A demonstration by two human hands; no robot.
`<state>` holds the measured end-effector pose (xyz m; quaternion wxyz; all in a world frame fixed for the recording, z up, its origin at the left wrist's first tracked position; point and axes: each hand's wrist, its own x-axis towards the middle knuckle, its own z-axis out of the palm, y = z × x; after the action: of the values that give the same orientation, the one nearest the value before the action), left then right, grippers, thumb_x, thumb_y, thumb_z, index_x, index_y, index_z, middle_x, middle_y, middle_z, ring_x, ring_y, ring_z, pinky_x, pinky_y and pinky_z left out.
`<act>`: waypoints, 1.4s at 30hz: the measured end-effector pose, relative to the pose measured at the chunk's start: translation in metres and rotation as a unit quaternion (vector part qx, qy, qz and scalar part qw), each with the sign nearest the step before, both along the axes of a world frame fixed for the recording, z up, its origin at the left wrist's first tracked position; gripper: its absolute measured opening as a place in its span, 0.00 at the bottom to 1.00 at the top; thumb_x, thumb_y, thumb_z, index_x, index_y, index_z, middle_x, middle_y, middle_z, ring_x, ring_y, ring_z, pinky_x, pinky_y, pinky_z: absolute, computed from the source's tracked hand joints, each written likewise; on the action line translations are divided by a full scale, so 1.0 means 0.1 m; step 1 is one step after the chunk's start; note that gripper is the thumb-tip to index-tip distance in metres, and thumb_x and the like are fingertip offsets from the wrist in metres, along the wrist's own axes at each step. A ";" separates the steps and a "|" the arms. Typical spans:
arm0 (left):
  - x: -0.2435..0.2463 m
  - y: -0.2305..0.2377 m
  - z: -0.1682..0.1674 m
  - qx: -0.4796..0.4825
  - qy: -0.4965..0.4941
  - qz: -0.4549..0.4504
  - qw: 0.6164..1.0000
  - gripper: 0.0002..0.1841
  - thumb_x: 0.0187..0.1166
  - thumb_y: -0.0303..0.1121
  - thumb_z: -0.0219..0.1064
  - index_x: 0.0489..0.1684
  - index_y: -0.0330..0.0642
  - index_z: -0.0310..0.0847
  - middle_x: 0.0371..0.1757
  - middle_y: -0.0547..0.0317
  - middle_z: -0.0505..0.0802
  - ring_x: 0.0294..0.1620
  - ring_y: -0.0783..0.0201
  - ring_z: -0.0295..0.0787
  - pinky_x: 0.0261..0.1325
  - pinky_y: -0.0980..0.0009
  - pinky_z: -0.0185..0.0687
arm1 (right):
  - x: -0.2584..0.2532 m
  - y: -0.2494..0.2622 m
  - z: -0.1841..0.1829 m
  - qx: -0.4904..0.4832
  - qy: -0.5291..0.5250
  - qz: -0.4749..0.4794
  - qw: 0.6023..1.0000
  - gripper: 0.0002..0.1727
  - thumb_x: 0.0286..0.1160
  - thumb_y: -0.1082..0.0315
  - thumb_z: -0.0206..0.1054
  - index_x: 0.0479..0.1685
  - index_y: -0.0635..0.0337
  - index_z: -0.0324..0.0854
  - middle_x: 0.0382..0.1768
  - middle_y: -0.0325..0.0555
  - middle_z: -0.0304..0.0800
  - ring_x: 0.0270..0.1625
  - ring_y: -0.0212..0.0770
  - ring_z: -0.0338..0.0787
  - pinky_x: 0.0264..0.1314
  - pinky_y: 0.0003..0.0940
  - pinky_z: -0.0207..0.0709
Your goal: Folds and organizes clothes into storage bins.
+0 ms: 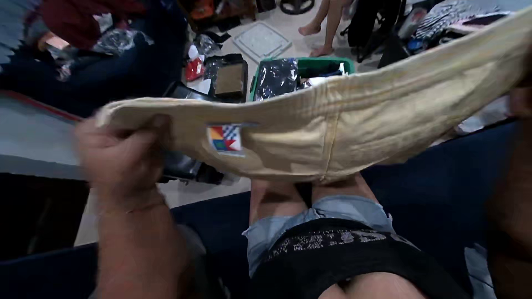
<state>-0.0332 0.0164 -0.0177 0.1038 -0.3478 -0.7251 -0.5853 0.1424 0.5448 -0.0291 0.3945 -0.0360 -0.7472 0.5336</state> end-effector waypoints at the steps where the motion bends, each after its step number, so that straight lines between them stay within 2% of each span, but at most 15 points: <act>1: 0.04 0.23 0.01 0.010 -0.073 0.058 0.996 0.12 0.73 0.28 0.69 0.49 0.58 0.86 0.44 0.84 0.95 0.43 0.82 0.91 0.48 0.78 0.90 | -0.15 -0.11 0.05 -0.020 -0.032 -0.016 0.999 0.04 0.84 0.63 0.65 0.50 0.48 0.80 0.39 0.22 0.91 0.41 0.22 0.91 0.52 0.26 0.89; 3: -0.05 0.57 -0.01 -0.024 -0.189 0.140 0.972 0.07 0.76 0.27 0.67 0.47 0.48 0.83 0.36 0.77 0.94 0.34 0.79 0.91 0.40 0.75 0.91 | -0.35 -0.26 0.09 -0.038 -0.122 -0.069 0.989 0.04 0.82 0.62 0.66 0.45 0.49 0.81 0.34 0.21 0.89 0.36 0.20 0.89 0.47 0.26 0.88; 5: -0.20 0.79 -0.10 -0.038 -0.249 0.168 0.953 0.08 0.82 0.30 0.65 0.53 0.40 0.84 0.38 0.66 0.94 0.36 0.73 0.92 0.44 0.69 0.92 | -0.48 -0.30 0.04 -0.069 -0.176 -0.113 0.976 0.07 0.81 0.60 0.67 0.45 0.53 0.82 0.33 0.27 0.88 0.34 0.23 0.89 0.43 0.29 0.88; 10: -0.25 1.22 0.00 -0.049 -0.209 0.179 0.960 0.12 0.84 0.36 0.64 0.56 0.39 0.83 0.42 0.58 0.93 0.40 0.69 0.92 0.47 0.64 0.91 | -0.59 -0.52 0.09 -0.092 -0.158 -0.127 0.975 0.11 0.81 0.61 0.66 0.51 0.58 0.79 0.37 0.36 0.88 0.37 0.29 0.91 0.44 0.33 0.89; 16: 0.36 1.90 0.13 -0.063 -0.042 0.011 0.997 0.13 0.85 0.32 0.63 0.60 0.34 0.74 0.44 0.53 0.91 0.39 0.69 0.91 0.44 0.67 0.90 | -0.51 -1.39 0.21 -0.013 -0.044 0.063 0.997 0.09 0.82 0.68 0.66 0.53 0.60 0.76 0.40 0.35 0.89 0.39 0.26 0.91 0.45 0.28 0.90; 20: 0.57 2.13 -0.02 -0.050 -0.030 -0.049 0.997 0.28 0.75 0.41 0.75 0.68 0.41 0.66 0.41 0.61 0.89 0.30 0.73 0.87 0.32 0.74 0.87 | -0.50 -1.57 0.19 0.051 -0.067 0.245 0.966 0.25 0.86 0.51 0.60 0.69 0.64 0.76 0.67 0.47 0.77 0.57 0.31 0.88 0.54 0.28 0.89; 24: 0.42 2.09 -0.15 -0.009 0.002 -0.036 0.999 0.27 0.71 0.20 0.71 0.69 0.37 0.66 0.45 0.57 0.89 0.37 0.75 0.87 0.42 0.77 0.86 | -0.51 -1.28 0.02 0.068 -0.043 0.304 0.949 0.25 0.89 0.53 0.56 0.67 0.66 0.82 0.71 0.49 0.81 0.66 0.39 0.88 0.65 0.37 0.88; 27: 0.35 1.97 -0.11 0.045 -0.024 -0.104 0.993 0.27 0.72 0.14 0.64 0.71 0.37 0.63 0.54 0.61 0.89 0.49 0.75 0.89 0.53 0.74 0.89 | -0.39 -1.02 -0.28 0.060 -0.050 0.135 0.988 0.19 0.74 0.60 0.74 0.59 0.61 0.85 0.60 0.44 0.89 0.61 0.37 0.89 0.62 0.36 0.86; 29: 0.33 1.87 -0.03 0.100 -0.063 -0.169 0.979 0.28 0.72 0.12 0.60 0.72 0.42 0.62 0.56 0.66 0.91 0.54 0.72 0.91 0.59 0.70 0.90 | -0.33 -0.82 -0.56 -0.026 -0.123 0.079 0.989 0.37 0.59 0.59 0.83 0.71 0.57 0.73 0.67 0.45 0.82 0.69 0.40 0.84 0.65 0.40 0.84; 31: 0.33 1.78 0.03 0.129 -0.085 -0.209 0.966 0.29 0.71 0.12 0.59 0.72 0.46 0.64 0.57 0.68 0.91 0.55 0.72 0.91 0.60 0.69 0.90 | -0.25 -0.76 -0.80 -0.132 -0.205 0.130 0.961 0.58 0.47 0.62 0.86 0.88 0.54 0.56 0.73 0.43 0.78 0.70 0.38 0.83 0.66 0.41 0.85; 32: 0.32 1.74 0.03 0.133 -0.092 -0.223 0.961 0.29 0.70 0.13 0.59 0.71 0.48 0.66 0.57 0.70 0.91 0.54 0.73 0.91 0.58 0.71 0.90 | -0.22 -0.81 -0.87 -0.178 -0.228 0.175 0.941 0.58 0.46 0.65 0.84 0.88 0.54 0.55 0.67 0.38 0.83 0.63 0.32 0.87 0.62 0.35 0.86; 36: 0.21 1.70 0.00 0.125 -0.097 -0.256 0.954 0.28 0.71 0.18 0.62 0.72 0.51 0.72 0.57 0.71 0.92 0.52 0.75 0.91 0.55 0.76 0.90 | -0.23 -1.01 -0.81 -0.301 -0.275 0.261 0.875 0.19 0.56 0.81 0.74 0.49 0.58 0.80 0.37 0.30 0.95 0.42 0.24 0.93 0.51 0.24 0.88; 38: 0.10 1.64 0.04 0.118 -0.072 -0.246 0.959 0.28 0.71 0.20 0.65 0.73 0.53 0.73 0.58 0.73 0.92 0.52 0.76 0.91 0.55 0.76 0.89 | -0.32 -1.03 -0.67 -0.314 -0.264 0.198 0.890 0.18 0.59 0.86 0.72 0.48 0.62 0.81 0.36 0.36 0.94 0.39 0.28 0.93 0.49 0.27 0.89; 40: 0.05 1.50 0.11 0.115 -0.034 -0.224 0.967 0.30 0.71 0.25 0.70 0.76 0.58 0.73 0.59 0.76 0.92 0.53 0.77 0.91 0.56 0.77 0.89 | -0.35 -0.98 -0.62 -0.281 -0.182 0.167 0.927 0.30 0.54 0.86 0.75 0.63 0.64 0.77 0.44 0.43 0.93 0.43 0.33 0.93 0.49 0.32 0.89; 42: 0.11 1.32 0.12 0.121 -0.013 -0.201 0.972 0.34 0.73 0.36 0.76 0.81 0.62 0.70 0.63 0.75 0.91 0.58 0.75 0.90 0.59 0.75 0.89 | -0.28 -0.90 -0.53 -0.209 -0.092 0.153 0.961 0.33 0.50 0.81 0.79 0.63 0.59 0.79 0.45 0.39 0.95 0.45 0.32 0.94 0.48 0.32 0.91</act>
<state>-0.0224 0.1481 -0.0060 0.0161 -0.4638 -0.5649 -0.6823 0.1145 0.4545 -0.0817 0.2209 -0.0519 -0.6485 0.7266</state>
